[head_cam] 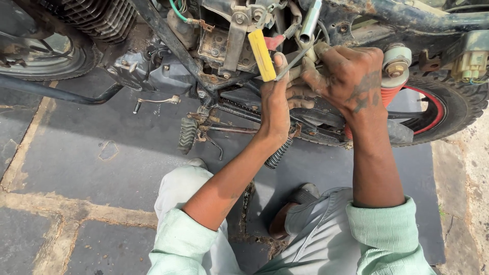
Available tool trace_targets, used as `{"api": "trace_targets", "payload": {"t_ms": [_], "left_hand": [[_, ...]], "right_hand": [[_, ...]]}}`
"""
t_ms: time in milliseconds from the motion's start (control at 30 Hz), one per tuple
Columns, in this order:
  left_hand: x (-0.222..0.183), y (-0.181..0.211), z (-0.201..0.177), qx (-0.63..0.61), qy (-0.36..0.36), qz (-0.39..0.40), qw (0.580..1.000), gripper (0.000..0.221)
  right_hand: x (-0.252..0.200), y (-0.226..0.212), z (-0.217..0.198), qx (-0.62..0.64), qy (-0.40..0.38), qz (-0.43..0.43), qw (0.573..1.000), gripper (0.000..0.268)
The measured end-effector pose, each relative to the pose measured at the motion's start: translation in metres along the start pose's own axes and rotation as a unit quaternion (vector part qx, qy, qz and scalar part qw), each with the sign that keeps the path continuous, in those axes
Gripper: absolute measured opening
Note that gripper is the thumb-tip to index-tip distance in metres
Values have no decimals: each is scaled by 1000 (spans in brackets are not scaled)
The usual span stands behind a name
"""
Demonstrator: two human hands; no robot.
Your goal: The person crouches beside a motorcycle and works on its electrical wiring. They handle a small electrical unit and a yellow fuse holder, join and route wires, and fit the components near the motorcycle frame.
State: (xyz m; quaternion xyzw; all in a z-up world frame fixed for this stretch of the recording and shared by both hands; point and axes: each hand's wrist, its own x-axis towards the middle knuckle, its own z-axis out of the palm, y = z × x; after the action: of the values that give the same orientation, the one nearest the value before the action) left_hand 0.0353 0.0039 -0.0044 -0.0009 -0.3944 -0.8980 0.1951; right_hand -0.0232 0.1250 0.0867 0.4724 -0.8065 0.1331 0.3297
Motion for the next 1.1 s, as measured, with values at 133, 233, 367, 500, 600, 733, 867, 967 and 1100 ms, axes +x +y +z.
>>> {"api": "trace_targets", "payload": {"t_ms": [133,233,367,500,600,733,867,967,1100], "left_hand": [[-6,30,1,113,-61,73,989,54],[1,25,-8,125,-85,84,985,54],[5,20,-13,76,-120,66,988,47],[9,7,-11,3,-98,58,993,44],[14,-5,-10,-32,-56,47,997,42],[15,-4,0,-90,-11,19,996,57],[16,-12,9,-60,5,51,997,62],[20,-21,10,30,23,91,995,66],[34,-73,-12,46,6,51,998,54]], "right_hand": [[3,-11,8,35,-31,36,998,28],[-1,-18,10,75,-12,55,996,23],[3,-17,4,141,-22,72,987,26],[6,-17,1,204,-53,116,971,18],[5,-21,0,172,-23,113,978,16],[-3,-26,-2,110,83,58,989,20],[12,-47,-3,121,148,32,981,24],[14,-62,0,126,195,26,972,25],[13,-81,2,116,151,22,982,23]]}}
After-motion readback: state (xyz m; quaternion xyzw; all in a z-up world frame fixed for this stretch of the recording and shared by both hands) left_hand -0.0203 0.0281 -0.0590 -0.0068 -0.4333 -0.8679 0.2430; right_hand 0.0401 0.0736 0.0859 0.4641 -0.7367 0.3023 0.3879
